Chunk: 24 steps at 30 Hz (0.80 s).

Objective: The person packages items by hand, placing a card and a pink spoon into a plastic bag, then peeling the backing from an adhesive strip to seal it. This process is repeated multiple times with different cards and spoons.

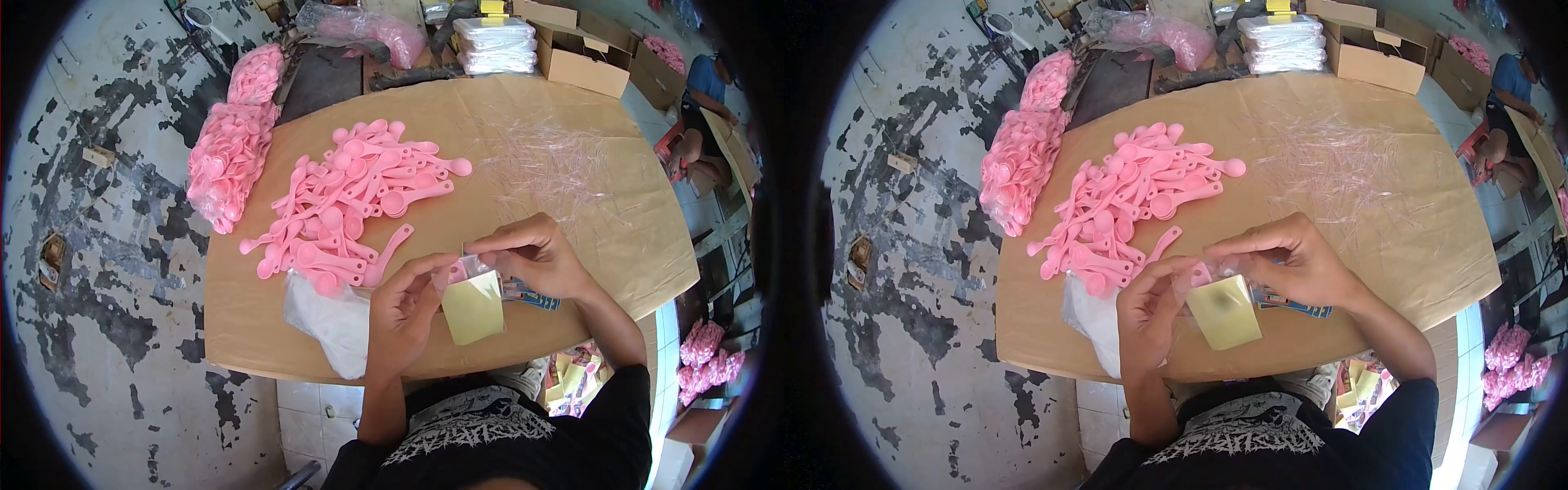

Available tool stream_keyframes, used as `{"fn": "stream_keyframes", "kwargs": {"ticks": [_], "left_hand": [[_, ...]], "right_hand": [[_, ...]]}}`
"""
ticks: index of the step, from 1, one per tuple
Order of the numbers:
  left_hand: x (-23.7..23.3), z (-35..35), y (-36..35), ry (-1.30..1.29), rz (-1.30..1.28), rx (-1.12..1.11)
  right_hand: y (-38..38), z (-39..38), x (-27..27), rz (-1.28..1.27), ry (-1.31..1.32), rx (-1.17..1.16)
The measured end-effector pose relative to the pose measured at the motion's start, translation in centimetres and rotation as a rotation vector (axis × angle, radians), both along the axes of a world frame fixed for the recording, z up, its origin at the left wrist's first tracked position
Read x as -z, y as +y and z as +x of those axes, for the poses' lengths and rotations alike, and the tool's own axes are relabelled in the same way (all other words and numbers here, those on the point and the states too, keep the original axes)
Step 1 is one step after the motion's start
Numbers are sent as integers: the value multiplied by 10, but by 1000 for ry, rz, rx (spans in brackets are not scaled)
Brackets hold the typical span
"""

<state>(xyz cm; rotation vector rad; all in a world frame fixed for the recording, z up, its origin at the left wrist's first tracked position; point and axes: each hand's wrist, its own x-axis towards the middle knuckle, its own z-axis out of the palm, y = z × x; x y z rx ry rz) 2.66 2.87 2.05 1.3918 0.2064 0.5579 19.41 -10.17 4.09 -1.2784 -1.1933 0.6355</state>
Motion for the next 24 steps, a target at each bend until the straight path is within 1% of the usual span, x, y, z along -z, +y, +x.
{"fn": "stream_keyframes", "kwargs": {"ticks": [3, 6, 9, 15, 18, 21, 24], "left_hand": [[5, 2, 2, -55, 28, 14], [2, -1, 3, -43, 87, 32], [8, -4, 10, -7, 190, 76], [5, -3, 9, -53, 218, 76], [6, -8, 16, -29, 321, 134], [4, -16, 19, 96, 264, 167], [5, -17, 17, -5, -49, 227]], "right_hand": [[-2, 9, 3, 99, -151, -71], [-1, 17, 5, 201, -380, -101], [-3, 20, 5, 193, -470, -115], [-1, 19, 2, 279, -542, -188], [-3, 23, 1, 253, -609, -180], [-3, 21, 1, 250, -616, -168], [-4, 20, -3, 227, -638, -171]]}}
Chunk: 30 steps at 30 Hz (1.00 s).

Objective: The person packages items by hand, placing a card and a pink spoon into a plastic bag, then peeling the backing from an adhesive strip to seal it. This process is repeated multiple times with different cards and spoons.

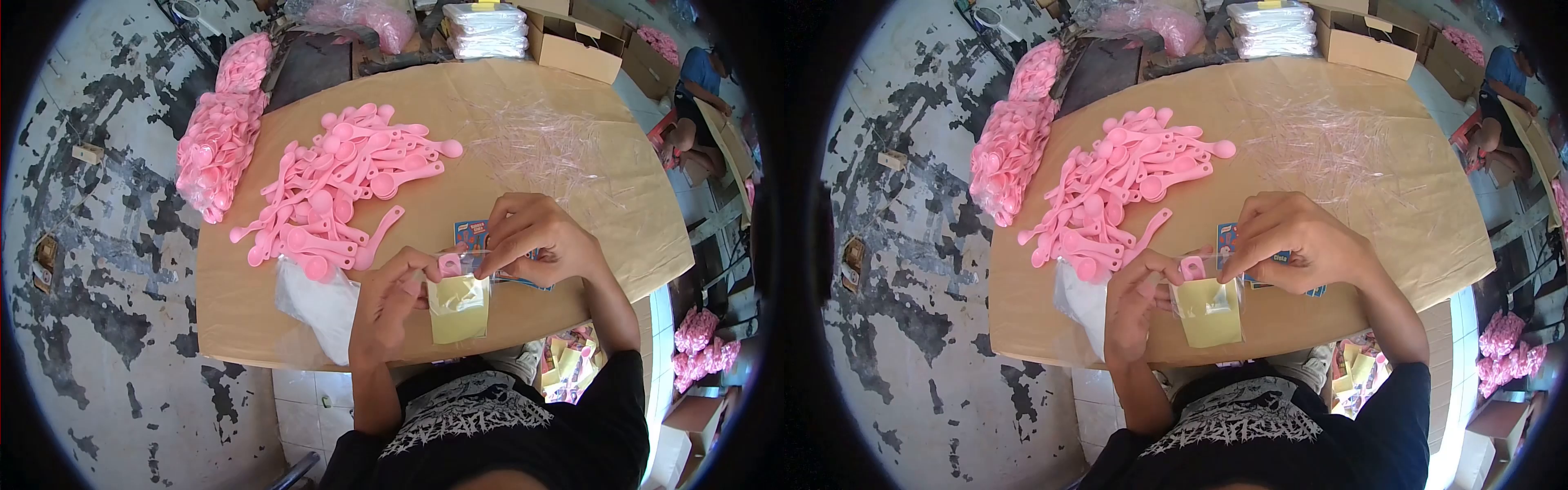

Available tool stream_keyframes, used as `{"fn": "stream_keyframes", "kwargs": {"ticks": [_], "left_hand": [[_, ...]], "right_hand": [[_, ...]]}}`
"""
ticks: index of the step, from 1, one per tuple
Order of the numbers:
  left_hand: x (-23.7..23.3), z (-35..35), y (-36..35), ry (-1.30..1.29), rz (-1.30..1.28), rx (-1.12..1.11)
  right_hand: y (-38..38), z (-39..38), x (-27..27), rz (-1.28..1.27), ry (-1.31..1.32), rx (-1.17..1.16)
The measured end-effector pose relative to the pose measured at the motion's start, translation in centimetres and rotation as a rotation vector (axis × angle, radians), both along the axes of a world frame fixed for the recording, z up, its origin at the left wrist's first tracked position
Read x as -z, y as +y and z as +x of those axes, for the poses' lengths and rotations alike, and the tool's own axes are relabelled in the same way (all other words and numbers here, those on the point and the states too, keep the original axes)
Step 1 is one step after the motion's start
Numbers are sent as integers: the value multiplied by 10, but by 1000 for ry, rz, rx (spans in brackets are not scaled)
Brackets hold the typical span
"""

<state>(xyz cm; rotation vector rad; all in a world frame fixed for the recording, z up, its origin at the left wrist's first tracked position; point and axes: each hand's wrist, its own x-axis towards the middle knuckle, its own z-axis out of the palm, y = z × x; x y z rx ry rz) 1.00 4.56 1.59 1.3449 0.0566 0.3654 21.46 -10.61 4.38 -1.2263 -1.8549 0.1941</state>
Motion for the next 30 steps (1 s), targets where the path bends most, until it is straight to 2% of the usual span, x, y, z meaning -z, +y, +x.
{"fn": "stream_keyframes", "kwargs": {"ticks": [3, 5, 7, 9, 10, 12, 15, 17, 19, 21, 23, 24, 27, 28, 30], "left_hand": [[-3, 5, -8, 25, 175, -40], [8, 9, -3, 21, 146, -42], [12, 11, 1, 23, 165, -48], [14, 13, -1, 21, 231, -64], [13, 11, -7, -18, 259, -132], [2, 9, -18, -99, 326, -261], [-1, -42, -6, -163, 730, -484], [11, -90, 12, -37, 818, -628], [14, -125, 28, 254, 1069, -760], [30, -151, 38, 431, 1141, -727], [41, -168, 42, 589, 1235, -653], [47, -171, 43, 568, 1191, -657], [57, -187, 53, 447, 1194, -565], [50, -184, 51, 440, 1115, -624], [40, -181, 56, 347, 1191, -703]], "right_hand": [[1, 0, -1, 11, -8, -18], [-2, 4, 1, -30, 79, 166], [-3, -5, -3, -145, 166, 276], [-5, -28, -15, -296, 200, 284], [-4, -37, -15, -356, 193, 276], [-13, -42, -17, -303, 210, 360], [-62, -30, -29, -304, 268, 463], [-126, -22, -25, -387, 364, 572], [-182, -19, -25, -566, 149, 615], [-215, -23, -10, -761, 212, 718], [-235, -26, 17, -857, 213, 1003], [-232, -32, 20, -774, -38, 1163], [-194, -35, 2, -530, 221, 1060], [-169, -38, -12, -504, 85, 946], [-113, -46, -28, -382, 43, 794]]}}
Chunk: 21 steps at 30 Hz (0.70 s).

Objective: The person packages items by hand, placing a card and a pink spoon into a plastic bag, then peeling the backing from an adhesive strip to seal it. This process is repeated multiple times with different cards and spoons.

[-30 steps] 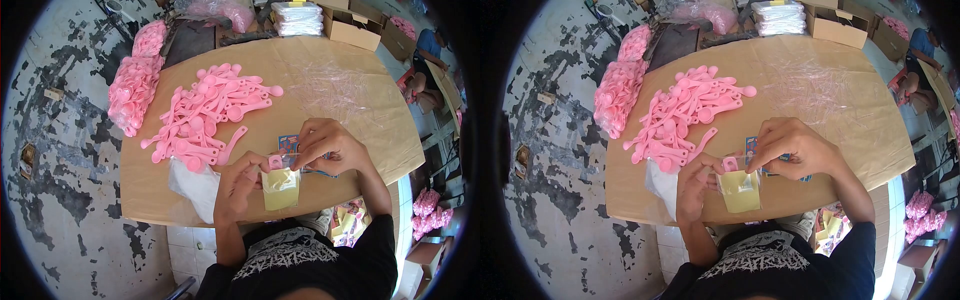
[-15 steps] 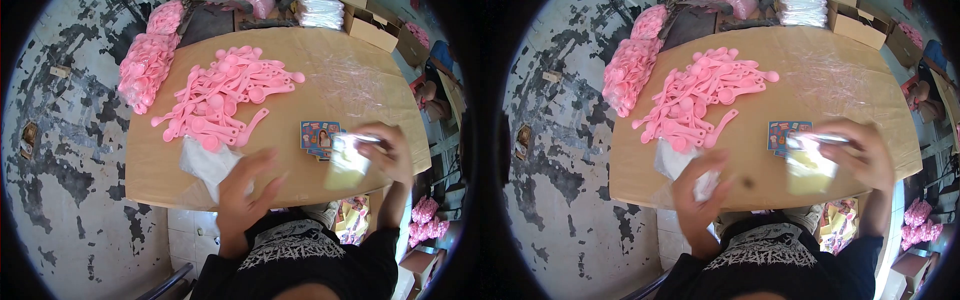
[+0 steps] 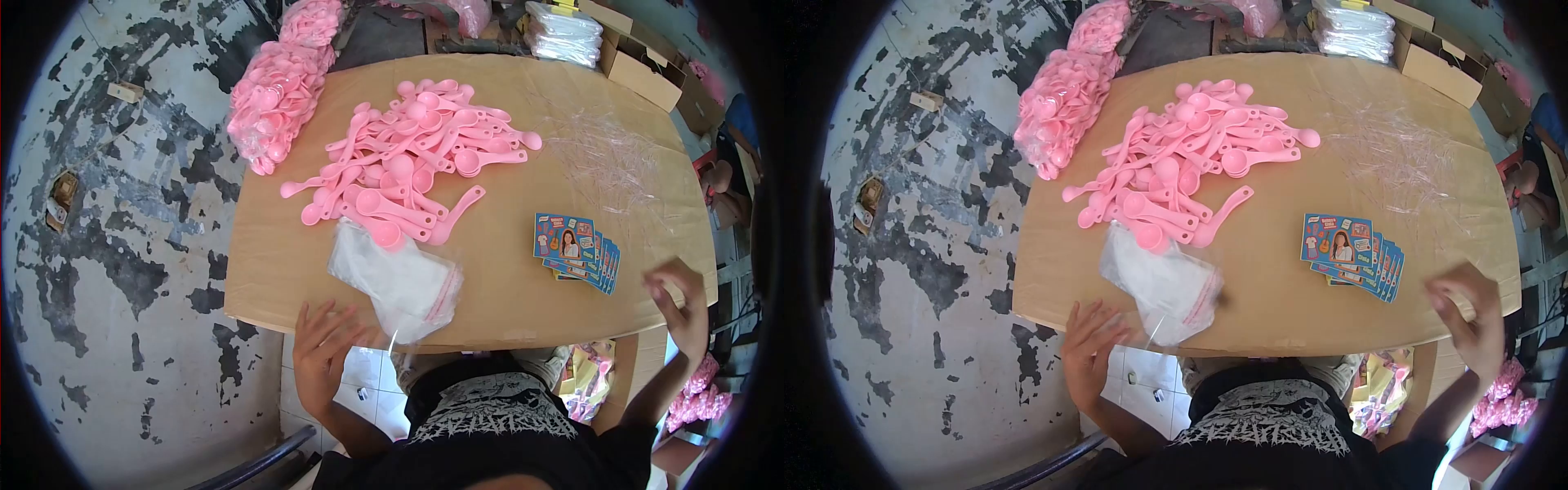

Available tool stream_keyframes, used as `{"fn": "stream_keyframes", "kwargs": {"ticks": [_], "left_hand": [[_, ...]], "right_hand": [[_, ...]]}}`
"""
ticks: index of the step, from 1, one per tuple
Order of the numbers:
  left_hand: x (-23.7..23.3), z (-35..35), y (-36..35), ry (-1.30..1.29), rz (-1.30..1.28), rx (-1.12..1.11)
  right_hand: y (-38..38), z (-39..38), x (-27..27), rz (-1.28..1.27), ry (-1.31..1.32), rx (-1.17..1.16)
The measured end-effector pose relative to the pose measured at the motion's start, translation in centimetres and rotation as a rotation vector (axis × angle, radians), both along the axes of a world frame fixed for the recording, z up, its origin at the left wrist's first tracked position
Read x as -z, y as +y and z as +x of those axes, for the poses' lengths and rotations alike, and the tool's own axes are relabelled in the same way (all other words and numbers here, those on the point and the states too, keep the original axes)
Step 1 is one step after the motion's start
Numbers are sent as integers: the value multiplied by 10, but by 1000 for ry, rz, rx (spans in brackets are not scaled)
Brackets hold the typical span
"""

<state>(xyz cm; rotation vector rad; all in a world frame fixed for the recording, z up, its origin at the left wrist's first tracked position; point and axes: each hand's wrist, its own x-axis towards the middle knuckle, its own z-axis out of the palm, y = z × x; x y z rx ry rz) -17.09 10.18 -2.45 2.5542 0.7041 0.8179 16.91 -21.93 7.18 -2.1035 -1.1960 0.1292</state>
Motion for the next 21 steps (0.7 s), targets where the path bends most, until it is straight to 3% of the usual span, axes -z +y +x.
{"fn": "stream_keyframes", "kwargs": {"ticks": [4, 6, 8, 11, 12, 15, 18, 21], "left_hand": [[-37, 37, -10, -136, 291, 109], [-53, 58, -22, -207, 372, 179], [-56, 67, -24, -296, 426, 208], [-58, 71, -14, -285, 543, -24], [-54, 73, -10, -440, 479, -92], [-30, 90, -9, -882, 234, -282], [-15, 107, -47, -1217, -741, 382], [-13, 122, -87, -742, -1255, 432]], "right_hand": [[121, -31, -11, 161, -68, -546], [163, -63, -3, 186, 89, -634], [191, -76, -3, -15, 254, -712], [208, -68, -15, -203, 368, -811], [210, -65, -17, -251, 387, -844], [197, -56, -3, 2, 348, -807], [175, -53, 3, -3, 589, -629], [154, -58, -14, -50, 514, -605]]}}
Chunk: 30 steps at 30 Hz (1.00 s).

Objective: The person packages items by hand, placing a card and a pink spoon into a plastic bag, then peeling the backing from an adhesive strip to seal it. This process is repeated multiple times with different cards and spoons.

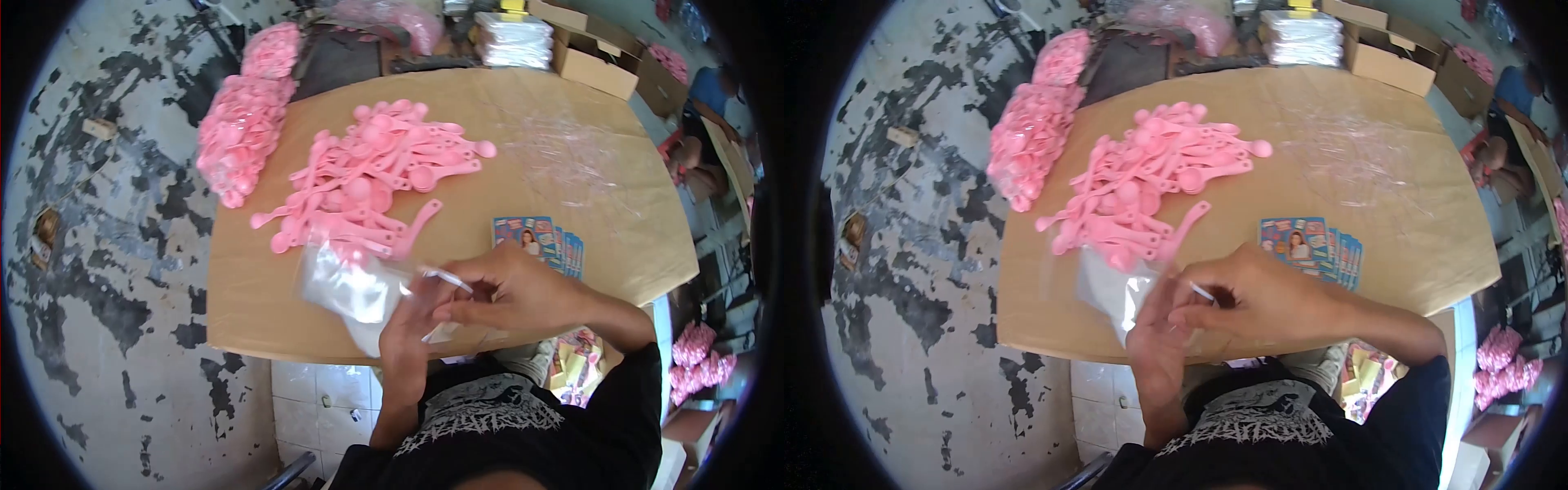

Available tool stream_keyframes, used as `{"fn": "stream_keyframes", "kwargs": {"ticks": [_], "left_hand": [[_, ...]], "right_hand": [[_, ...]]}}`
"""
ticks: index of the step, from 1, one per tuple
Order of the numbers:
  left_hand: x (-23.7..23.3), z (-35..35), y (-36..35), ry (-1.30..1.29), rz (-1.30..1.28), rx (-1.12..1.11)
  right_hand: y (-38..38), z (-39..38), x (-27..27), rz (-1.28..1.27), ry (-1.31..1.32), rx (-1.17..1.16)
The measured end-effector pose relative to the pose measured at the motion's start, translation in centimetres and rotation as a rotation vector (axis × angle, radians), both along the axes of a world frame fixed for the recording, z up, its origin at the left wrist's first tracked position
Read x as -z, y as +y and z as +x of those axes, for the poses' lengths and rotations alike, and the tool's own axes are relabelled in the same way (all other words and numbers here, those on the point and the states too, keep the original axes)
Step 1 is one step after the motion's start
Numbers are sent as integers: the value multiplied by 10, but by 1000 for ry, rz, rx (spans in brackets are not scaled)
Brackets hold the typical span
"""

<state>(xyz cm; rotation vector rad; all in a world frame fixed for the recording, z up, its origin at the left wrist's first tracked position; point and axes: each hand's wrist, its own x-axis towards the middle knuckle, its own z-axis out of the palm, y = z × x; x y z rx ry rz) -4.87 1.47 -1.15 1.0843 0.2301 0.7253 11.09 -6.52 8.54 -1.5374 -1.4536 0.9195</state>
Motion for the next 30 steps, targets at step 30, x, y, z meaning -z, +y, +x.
{"fn": "stream_keyframes", "kwargs": {"ticks": [30], "left_hand": [[-9, 53, 7, -95, -242, -235]], "right_hand": [[-40, 50, 41, 174, 79, 404]]}}
